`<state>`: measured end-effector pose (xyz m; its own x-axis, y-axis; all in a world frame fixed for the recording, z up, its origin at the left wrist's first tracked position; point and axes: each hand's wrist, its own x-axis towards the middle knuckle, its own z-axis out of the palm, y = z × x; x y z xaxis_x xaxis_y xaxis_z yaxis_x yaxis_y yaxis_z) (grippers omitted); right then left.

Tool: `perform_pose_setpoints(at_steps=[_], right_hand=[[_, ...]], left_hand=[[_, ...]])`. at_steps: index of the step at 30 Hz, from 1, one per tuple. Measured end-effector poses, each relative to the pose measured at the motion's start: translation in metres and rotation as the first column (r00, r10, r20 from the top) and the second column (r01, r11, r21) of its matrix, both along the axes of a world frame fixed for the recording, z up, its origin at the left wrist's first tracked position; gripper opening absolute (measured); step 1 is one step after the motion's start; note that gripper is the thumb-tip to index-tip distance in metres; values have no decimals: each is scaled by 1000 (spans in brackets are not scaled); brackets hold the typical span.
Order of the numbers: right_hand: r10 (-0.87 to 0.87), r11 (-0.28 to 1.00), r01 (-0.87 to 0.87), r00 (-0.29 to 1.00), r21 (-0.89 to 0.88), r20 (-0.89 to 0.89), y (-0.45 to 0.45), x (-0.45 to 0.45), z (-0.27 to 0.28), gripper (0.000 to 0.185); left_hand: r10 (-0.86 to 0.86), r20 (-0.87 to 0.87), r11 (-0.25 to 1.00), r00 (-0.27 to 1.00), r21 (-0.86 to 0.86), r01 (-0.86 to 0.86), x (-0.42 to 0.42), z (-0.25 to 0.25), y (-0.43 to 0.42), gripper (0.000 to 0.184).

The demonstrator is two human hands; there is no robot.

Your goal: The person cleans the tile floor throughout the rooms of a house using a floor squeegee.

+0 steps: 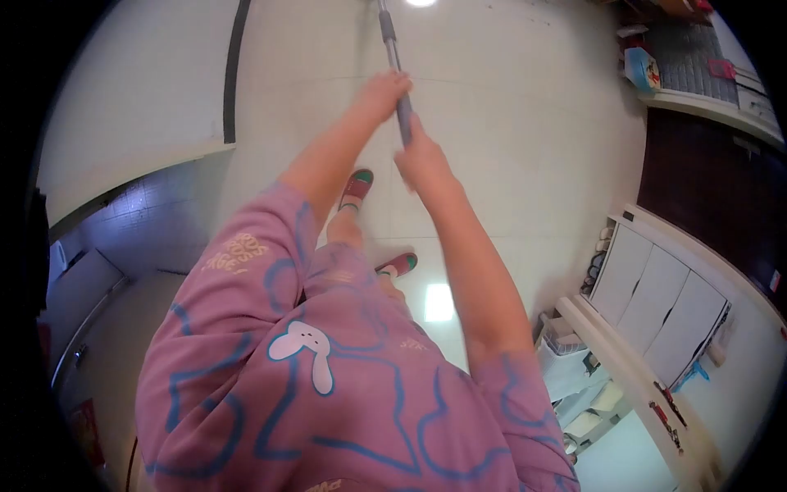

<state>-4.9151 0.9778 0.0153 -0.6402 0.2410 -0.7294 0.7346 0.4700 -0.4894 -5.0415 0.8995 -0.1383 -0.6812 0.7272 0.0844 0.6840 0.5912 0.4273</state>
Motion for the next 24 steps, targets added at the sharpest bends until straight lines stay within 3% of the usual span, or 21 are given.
perform_pose_setpoints(at_steps=[3, 4, 6, 10, 13, 14, 17, 19, 21, 22, 24], right_hand=[[-23, 999, 21, 997, -41, -72, -47, -25, -26, 76], [51, 998, -48, 995, 34, -86, -59, -15, -45, 75], [105, 987, -94, 991, 127, -83, -57, 25, -57, 75], [235, 948, -231, 972, 220, 7, -40, 173, -25, 72], [189, 972, -202, 975, 121, 114, -31, 304, 28, 70], [175, 976, -191, 975, 106, 139, -32, 351, 42, 70], [96, 983, -138, 948, 120, 305, -38, 478, 108, 68], [34, 984, -93, 936, 152, 352, -41, 561, 157, 68], [-57, 978, -58, 848, 200, 527, -50, 603, 225, 68], [-115, 970, -18, 843, 241, 525, -55, 637, 252, 67], [-215, 945, 26, 801, 325, 559, -68, 668, 308, 67]], left_hand=[[105, -22, 994, 994, 15, -105, -4, 2, -53, 39], [89, -17, 996, 996, 23, -88, 1, 1, -66, 39], [10, 119, 988, 993, -152, 8, 26, 2, -79, 45], [-132, 192, 971, 972, -171, 165, 136, 0, -69, 50], [-332, 132, 891, 934, -282, 356, 234, -25, -51, 48], [-414, 224, 845, 882, -265, 464, 266, -27, -45, 50], [-648, 436, 678, 624, -41, 734, 381, -5, -39, 59], [-705, 639, 532, 307, 191, 825, 475, 1, -27, 63], [-753, 658, 238, -9, 285, 928, 548, 48, -14, 65], [-720, 656, 104, -227, 425, 899, 583, 66, -5, 66], [-720, 579, -39, -383, 517, 855, 641, 110, 1, 64]])
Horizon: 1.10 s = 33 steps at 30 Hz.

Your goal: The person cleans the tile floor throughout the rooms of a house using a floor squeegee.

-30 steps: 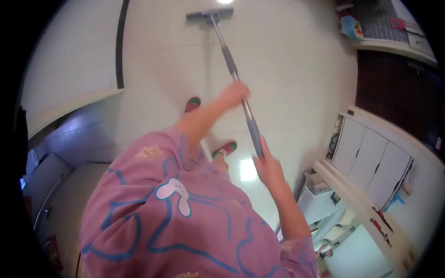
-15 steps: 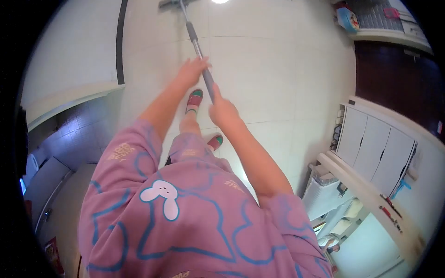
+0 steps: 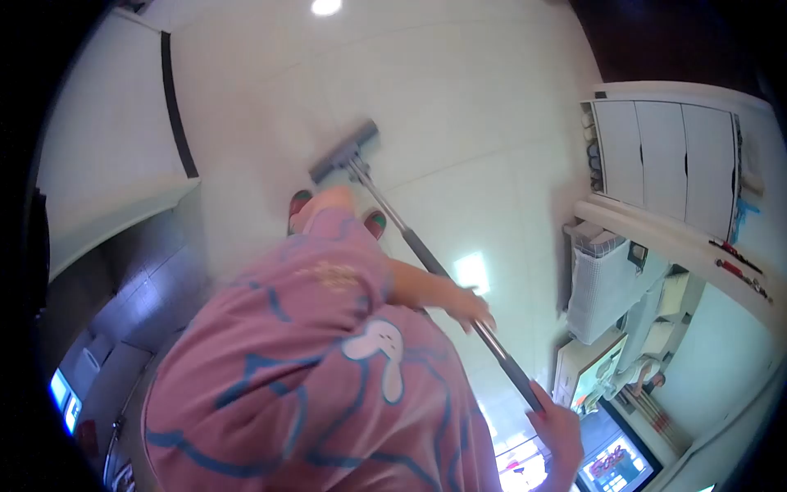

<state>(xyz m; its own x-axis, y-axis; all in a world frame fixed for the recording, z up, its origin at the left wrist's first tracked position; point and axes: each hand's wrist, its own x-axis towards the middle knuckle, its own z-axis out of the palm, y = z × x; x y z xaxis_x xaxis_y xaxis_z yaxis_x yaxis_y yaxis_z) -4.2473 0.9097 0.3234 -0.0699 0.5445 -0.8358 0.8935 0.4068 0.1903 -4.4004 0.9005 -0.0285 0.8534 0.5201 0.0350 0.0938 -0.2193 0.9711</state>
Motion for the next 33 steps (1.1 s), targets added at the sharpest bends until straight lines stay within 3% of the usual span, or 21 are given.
perform_pose_setpoints(at_steps=[1, 2, 3, 5, 6, 7, 9, 11, 13, 15, 17, 20, 21, 22, 23, 24, 26, 28, 31, 33], right_hand=[[14, 999, -16, 996, 30, 86, -6, 1, 25, 65], [-13, 996, 11, 999, 85, 32, -12, 9, 43, 63], [-19, 996, 15, 999, 91, 39, -17, 13, 49, 63], [-327, 937, 321, 945, 140, 18, -27, 9, 56, 61], [-369, 918, 373, 928, 137, -56, -32, 14, 47, 60], [-354, 928, 357, 934, 104, -54, -34, 15, 38, 59], [-130, 985, 152, 964, 80, -230, -36, 33, 9, 58], [-98, 993, 106, 985, 48, -144, -30, 3, -17, 60], [136, 990, -125, 969, 67, -206, -18, -43, -51, 62], [237, 971, -215, 910, 102, -341, -1, -115, -84, 60], [314, 949, -296, 853, 110, -416, 11, -192, -119, 60], [286, 954, -290, 806, 75, -519, 0, -326, -171, 60], [273, 954, -294, 795, 50, -542, -10, -372, -186, 60], [260, 954, -299, 783, 25, -564, -23, -419, -201, 60], [229, 955, -297, 772, -18, -593, -40, -465, -216, 60], [243, 941, -335, 768, -48, -593, -57, -511, -229, 61], [339, 896, -445, 692, -6, -638, -85, -582, -274, 61], [397, 858, -509, 580, 65, -711, -114, -642, -311, 60], [384, 861, -506, 571, 56, -726, -166, -678, -335, 62], [405, 844, -536, 610, 22, -681, -190, -664, -328, 64]], left_hand=[[-3, 160, 999, 987, 51, -5, 36, 0, -2, 63], [-35, 189, 999, 981, 18, 32, 41, 27, -1, 52], [-41, 196, 999, 980, 24, 37, 50, 35, 0, 52], [-83, 96, 996, 992, -6, 84, 58, 43, -4, 32], [-70, 99, 997, 993, -8, 71, 53, 42, -7, 32], [-45, 60, 999, 997, 11, 44, 43, 37, -10, 25], [13, 25, 1000, 1000, 15, -14, 15, 21, -15, 18], [119, -43, 992, 992, 42, -117, -24, -4, -19, 16], [327, -72, 944, 942, 71, -323, -83, -31, -22, 17], [553, -159, 832, 818, 146, -535, -156, -58, -25, 16], [774, -204, 632, 599, 200, -749, -245, -77, -37, 16], [960, -167, 269, 227, 302, -915, -387, -102, -71, 10], [963, -214, 241, 165, 407, -881, -433, -114, -84, 9], [989, -149, 76, 14, 421, -904, -474, -130, -102, 7], [966, -254, 82, -56, 500, -862, -519, -134, -118, 6], [857, -510, 199, -69, 452, -869, -562, -122, -135, 8], [797, -530, 78, -289, 565, -821, -616, -110, -172, 25], [702, -639, 162, -314, 573, -803, -650, -101, -202, 39], [651, -648, 63, -394, 565, -823, -665, -104, -248, 38], [658, -624, 80, -422, 614, -785, -649, -103, -274, 33]])
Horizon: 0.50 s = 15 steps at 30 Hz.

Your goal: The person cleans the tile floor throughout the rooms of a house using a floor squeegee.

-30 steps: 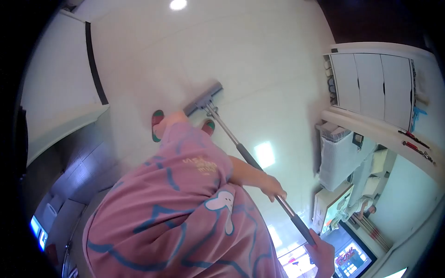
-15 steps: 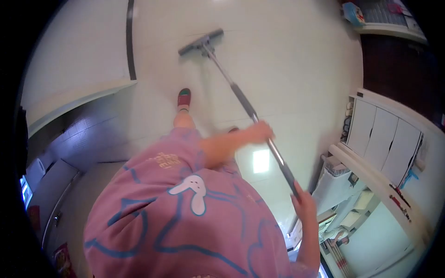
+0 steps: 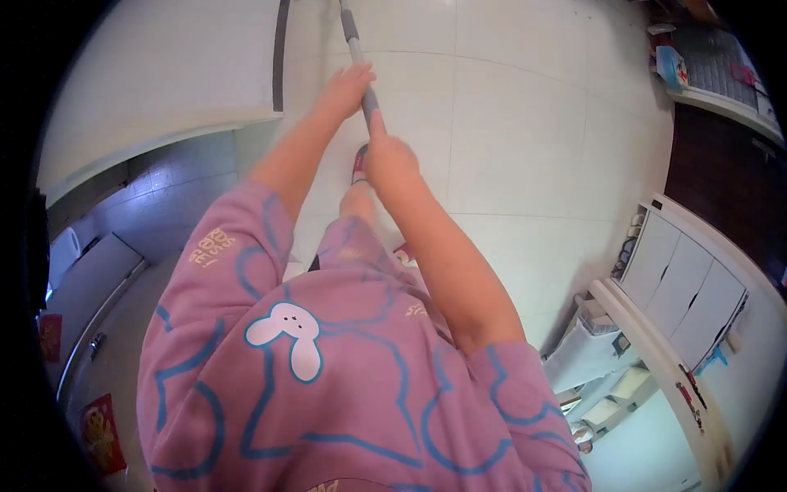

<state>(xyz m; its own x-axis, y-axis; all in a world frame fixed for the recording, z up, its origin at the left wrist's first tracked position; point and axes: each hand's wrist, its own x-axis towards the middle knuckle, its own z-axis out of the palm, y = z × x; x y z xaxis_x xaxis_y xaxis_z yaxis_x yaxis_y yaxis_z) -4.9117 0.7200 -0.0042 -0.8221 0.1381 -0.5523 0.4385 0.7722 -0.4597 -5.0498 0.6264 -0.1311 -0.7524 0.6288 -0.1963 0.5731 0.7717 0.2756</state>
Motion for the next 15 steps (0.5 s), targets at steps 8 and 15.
perform_pose_setpoints(at_steps=[8, 15], right_hand=[[41, 998, -30, 966, -48, 255, 54, 282, 47, 77], [-183, 978, 115, 873, 173, 453, 131, 544, 191, 71]], left_hand=[[-393, 203, 893, 897, -150, 425, 219, -31, 34, 53], [-752, 551, 597, 361, 337, 728, 486, 38, 130, 73]])
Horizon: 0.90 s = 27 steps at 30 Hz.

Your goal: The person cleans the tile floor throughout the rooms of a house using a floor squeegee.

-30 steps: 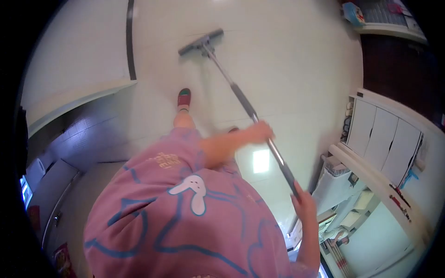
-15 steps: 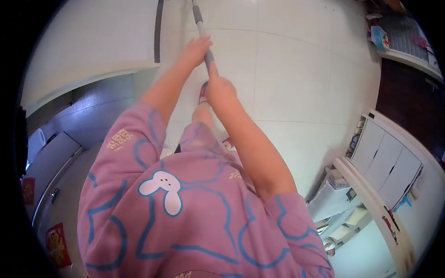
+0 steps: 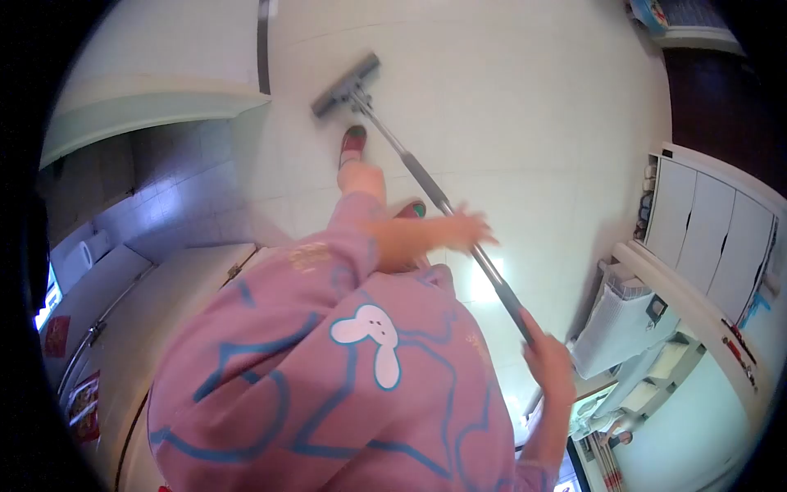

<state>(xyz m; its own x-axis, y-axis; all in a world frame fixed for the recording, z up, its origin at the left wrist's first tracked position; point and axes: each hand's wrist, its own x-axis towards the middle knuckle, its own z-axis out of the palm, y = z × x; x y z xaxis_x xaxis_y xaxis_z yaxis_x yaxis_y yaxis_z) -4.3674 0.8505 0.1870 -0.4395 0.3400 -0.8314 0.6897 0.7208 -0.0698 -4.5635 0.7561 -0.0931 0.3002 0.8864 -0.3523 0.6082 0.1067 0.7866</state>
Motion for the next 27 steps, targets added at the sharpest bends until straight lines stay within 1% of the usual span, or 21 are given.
perform_pose_setpoints(at_steps=[1, 2, 4, 5, 6, 7, 9, 11, 12, 14, 17, 18, 19, 20, 21, 22, 23, 24, 25, 26, 27], right_hand=[[-37, 998, 36, 999, 46, 31, 4, 18, 32, 68], [-34, 995, 34, 999, 90, 7, 5, 43, 60, 68], [-64, 977, 43, 993, 210, 96, 1, 87, 107, 68], [-91, 969, 55, 986, 242, 137, -4, 102, 128, 67], [-120, 959, 68, 977, 277, 178, -11, 115, 143, 65], [-129, 954, 74, 976, 290, 177, -19, 128, 151, 65], [-416, 880, 383, 907, 282, 66, -36, 147, 163, 60], [-298, 920, 299, 954, 253, -43, -53, 166, 147, 57], [-342, 908, 333, 940, 253, -6, -59, 164, 136, 56], [-335, 910, 330, 942, 249, -27, -65, 165, 110, 57], [-257, 948, 269, 962, 172, -93, -82, 133, 67, 60], [-322, 936, 334, 940, 111, -114, -91, 116, 46, 60], [-392, 915, 401, 911, 52, -126, -101, 98, 26, 59], [-395, 916, 401, 909, 22, -134, -111, 75, 9, 56], [-401, 915, 403, 901, -22, -164, -122, 57, -11, 55], [-445, 895, 433, 874, -104, -195, -132, 37, -32, 57], [-474, 877, 443, 858, -186, -196, -140, 14, -52, 60], [-487, 870, 449, 848, -203, -208, -149, -15, -66, 60], [-493, 865, 443, 837, -234, -236, -159, -36, -87, 60], [-542, 831, 481, 812, -280, -215, -169, -68, -95, 59], [-566, 811, 474, 782, -343, -259, -178, -89, -108, 58]], left_hand=[[-88, 47, 995, 995, 53, 86, 33, 21, 15, 74], [-134, 190, 989, 973, 94, 118, 75, 23, 29, 75], [-267, 373, 963, 889, 80, 256, 134, 55, 50, 72], [-317, 383, 948, 868, 88, 307, 157, 74, 54, 71], [-313, 476, 948, 822, 102, 302, 178, 83, 54, 67], [-345, 520, 937, 781, 141, 320, 195, 90, 55, 45], [-444, 406, 895, 799, 230, 381, 202, 102, 47, 29], [-447, 349, 894, 824, 208, 398, 211, 88, 35, 22], [-446, 296, 895, 845, 173, 412, 213, 77, 27, 14], [-389, 276, 919, 879, 190, 347, 193, 58, 13, 12], [-296, 145, 946, 944, 183, 269, 130, 35, -17, 12], [-229, 76, 969, 970, 108, 220, 109, 21, -30, 12], [-179, 28, 976, 983, 131, 174, 95, -10, -44, 11], [-151, -28, 986, 988, 60, 153, 66, -21, -58, 11], [-49, -101, 994, 994, 91, 58, 37, -29, -77, 10], [-37, -170, 990, 985, 128, 60, 4, -41, -94, 9], [-9, -322, 996, 947, 86, 38, -29, -38, -108, 8], [55, -295, 994, 954, 111, -23, -62, -40, -124, 8], [131, -351, 991, 927, 80, -110, -92, -40, -135, 8], [129, -538, 986, 833, 156, -53, -118, -51, -149, 9], [102, -592, 994, 800, 31, -103, -146, -50, -151, 10]])
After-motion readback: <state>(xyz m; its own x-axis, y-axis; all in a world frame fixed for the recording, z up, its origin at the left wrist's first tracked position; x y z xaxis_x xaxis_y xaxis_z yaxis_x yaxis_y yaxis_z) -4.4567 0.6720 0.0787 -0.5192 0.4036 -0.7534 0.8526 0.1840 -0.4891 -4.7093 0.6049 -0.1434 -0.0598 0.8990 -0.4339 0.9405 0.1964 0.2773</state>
